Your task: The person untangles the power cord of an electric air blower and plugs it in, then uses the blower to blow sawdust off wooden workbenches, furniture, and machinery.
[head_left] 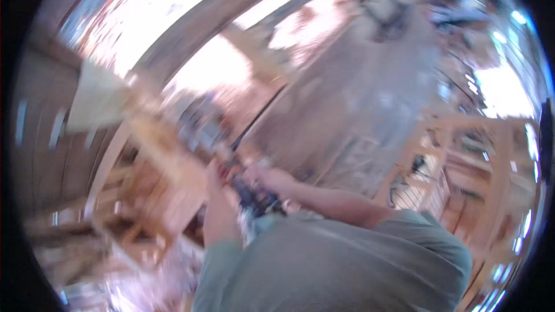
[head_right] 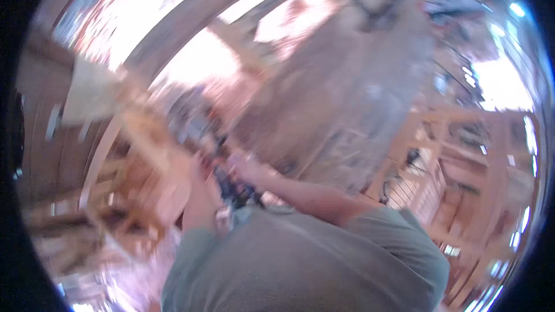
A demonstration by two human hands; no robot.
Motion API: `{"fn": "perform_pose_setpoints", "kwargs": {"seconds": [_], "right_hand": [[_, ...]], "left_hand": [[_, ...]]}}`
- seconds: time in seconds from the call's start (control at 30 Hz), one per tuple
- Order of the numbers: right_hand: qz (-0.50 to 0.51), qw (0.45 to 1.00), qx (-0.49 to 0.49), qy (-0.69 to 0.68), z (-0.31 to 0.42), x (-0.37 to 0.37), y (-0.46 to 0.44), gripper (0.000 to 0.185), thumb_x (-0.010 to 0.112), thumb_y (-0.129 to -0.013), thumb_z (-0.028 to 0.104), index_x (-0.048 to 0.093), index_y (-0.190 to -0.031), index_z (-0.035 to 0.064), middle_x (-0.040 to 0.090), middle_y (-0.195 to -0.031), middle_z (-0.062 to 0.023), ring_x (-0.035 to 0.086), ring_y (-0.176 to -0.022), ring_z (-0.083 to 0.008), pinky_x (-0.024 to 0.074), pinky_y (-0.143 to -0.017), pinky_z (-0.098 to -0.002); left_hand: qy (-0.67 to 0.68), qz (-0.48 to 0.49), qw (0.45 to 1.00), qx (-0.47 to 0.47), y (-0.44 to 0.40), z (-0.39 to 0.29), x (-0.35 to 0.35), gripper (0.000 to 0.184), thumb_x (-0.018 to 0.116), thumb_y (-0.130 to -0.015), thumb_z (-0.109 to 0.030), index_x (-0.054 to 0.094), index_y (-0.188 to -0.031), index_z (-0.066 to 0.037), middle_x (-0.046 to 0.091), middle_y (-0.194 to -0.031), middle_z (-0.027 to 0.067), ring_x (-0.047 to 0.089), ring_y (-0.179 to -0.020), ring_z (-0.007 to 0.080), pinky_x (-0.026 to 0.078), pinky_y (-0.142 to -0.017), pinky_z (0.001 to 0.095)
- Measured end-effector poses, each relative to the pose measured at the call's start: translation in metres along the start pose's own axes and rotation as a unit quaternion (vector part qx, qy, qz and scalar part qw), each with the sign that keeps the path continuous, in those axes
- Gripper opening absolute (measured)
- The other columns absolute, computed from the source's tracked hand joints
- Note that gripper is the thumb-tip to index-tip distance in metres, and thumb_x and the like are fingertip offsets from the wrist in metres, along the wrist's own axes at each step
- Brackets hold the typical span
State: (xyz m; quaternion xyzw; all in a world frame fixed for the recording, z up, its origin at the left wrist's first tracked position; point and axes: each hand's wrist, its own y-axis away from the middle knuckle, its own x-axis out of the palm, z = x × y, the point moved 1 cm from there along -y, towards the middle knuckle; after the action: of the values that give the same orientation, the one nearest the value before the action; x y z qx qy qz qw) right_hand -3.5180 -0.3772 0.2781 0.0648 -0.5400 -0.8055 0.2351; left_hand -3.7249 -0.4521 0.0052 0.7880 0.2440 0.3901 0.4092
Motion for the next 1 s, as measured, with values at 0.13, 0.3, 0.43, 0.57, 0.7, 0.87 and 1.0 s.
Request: {"fn": "perform_pose_setpoints", "kwargs": {"seconds": [0.13,0.3,0.43,0.57,0.7,0.87,1.0], "right_hand": [[-0.103,0.988,-0.058,0.101,-0.015,0.003,-0.022,0.054,0.044,-0.097,0.058,0.064,-0.089,0.0078,0.061,-0.069,-0.0049,0.056,-0.053,-0.0169,0.0481,-0.054,-0.0339],[-0.065,0.997,-0.024,-0.015,-0.001,0.012,-0.026,0.055,0.048,-0.094,0.058,0.062,-0.082,0.0071,0.061,-0.069,-0.0062,0.054,-0.049,-0.0160,0.0461,-0.049,-0.0337],[-0.091,0.992,-0.035,-0.080,0.009,0.012,-0.017,0.051,0.047,-0.098,0.053,0.061,-0.081,0.0075,0.059,-0.065,-0.0053,0.053,-0.048,-0.0156,0.0449,-0.046,-0.0326],[-0.016,0.993,-0.054,-0.103,0.003,0.008,-0.034,0.049,0.047,-0.098,0.055,0.058,-0.078,0.0110,0.056,-0.061,-0.0022,0.051,-0.047,-0.0139,0.0426,-0.043,-0.0295],[0.047,0.993,0.047,-0.095,0.015,0.016,-0.046,0.047,0.046,-0.097,0.057,0.056,-0.086,0.0118,0.051,-0.060,0.0010,0.047,-0.046,-0.0132,0.0414,-0.043,-0.0287],[0.027,0.999,-0.026,0.012,0.030,0.038,-0.054,0.045,0.049,-0.096,0.056,0.055,-0.093,0.0119,0.051,-0.061,-0.0010,0.051,-0.048,-0.0135,0.0430,-0.044,-0.0305],[0.011,0.998,-0.055,0.034,0.053,0.041,-0.075,0.048,0.050,-0.095,0.056,0.056,-0.094,0.0089,0.051,-0.061,-0.0022,0.052,-0.049,-0.0137,0.0444,-0.045,-0.0303]], "left_hand": [[0.010,0.075,0.995,-0.070,-0.077,0.006,-0.042,0.041,0.043,-0.098,-0.037,0.057,-0.120,-0.005,0.064,-0.104,0.0086,0.064,-0.089,0.0266,0.057,-0.071,0.0397],[0.020,0.026,0.999,-0.028,-0.033,-0.011,0.016,0.047,0.033,-0.103,-0.038,0.053,-0.125,-0.002,0.064,-0.109,0.0166,0.065,-0.092,0.0293,0.056,-0.075,0.0445],[0.001,-0.013,0.999,-0.048,0.024,-0.044,0.081,0.049,0.031,-0.103,-0.039,0.052,-0.126,-0.001,0.063,-0.112,0.0194,0.065,-0.094,0.0302,0.055,-0.074,0.0457],[-0.029,0.138,0.990,-0.013,-0.023,-0.021,0.031,0.042,0.039,-0.099,-0.039,0.055,-0.119,-0.005,0.067,-0.102,0.0134,0.066,-0.085,0.0239,0.055,-0.066,0.0386],[0.002,-0.007,1.000,-0.015,0.006,-0.048,0.038,0.042,0.048,-0.099,-0.041,0.057,-0.107,0.000,0.065,-0.087,0.0114,0.064,-0.073,0.0233,0.055,-0.063,0.0353],[0.038,0.037,0.998,0.039,0.013,-0.107,0.051,0.043,0.050,-0.100,-0.040,0.055,-0.105,0.002,0.063,-0.083,0.0115,0.063,-0.070,0.0242,0.056,-0.063,0.0390],[-0.041,0.030,0.998,0.036,0.015,-0.124,0.062,0.039,0.053,-0.099,-0.039,0.057,-0.102,0.000,0.063,-0.083,0.0113,0.063,-0.068,0.0237,0.055,-0.060,0.0403]]}}
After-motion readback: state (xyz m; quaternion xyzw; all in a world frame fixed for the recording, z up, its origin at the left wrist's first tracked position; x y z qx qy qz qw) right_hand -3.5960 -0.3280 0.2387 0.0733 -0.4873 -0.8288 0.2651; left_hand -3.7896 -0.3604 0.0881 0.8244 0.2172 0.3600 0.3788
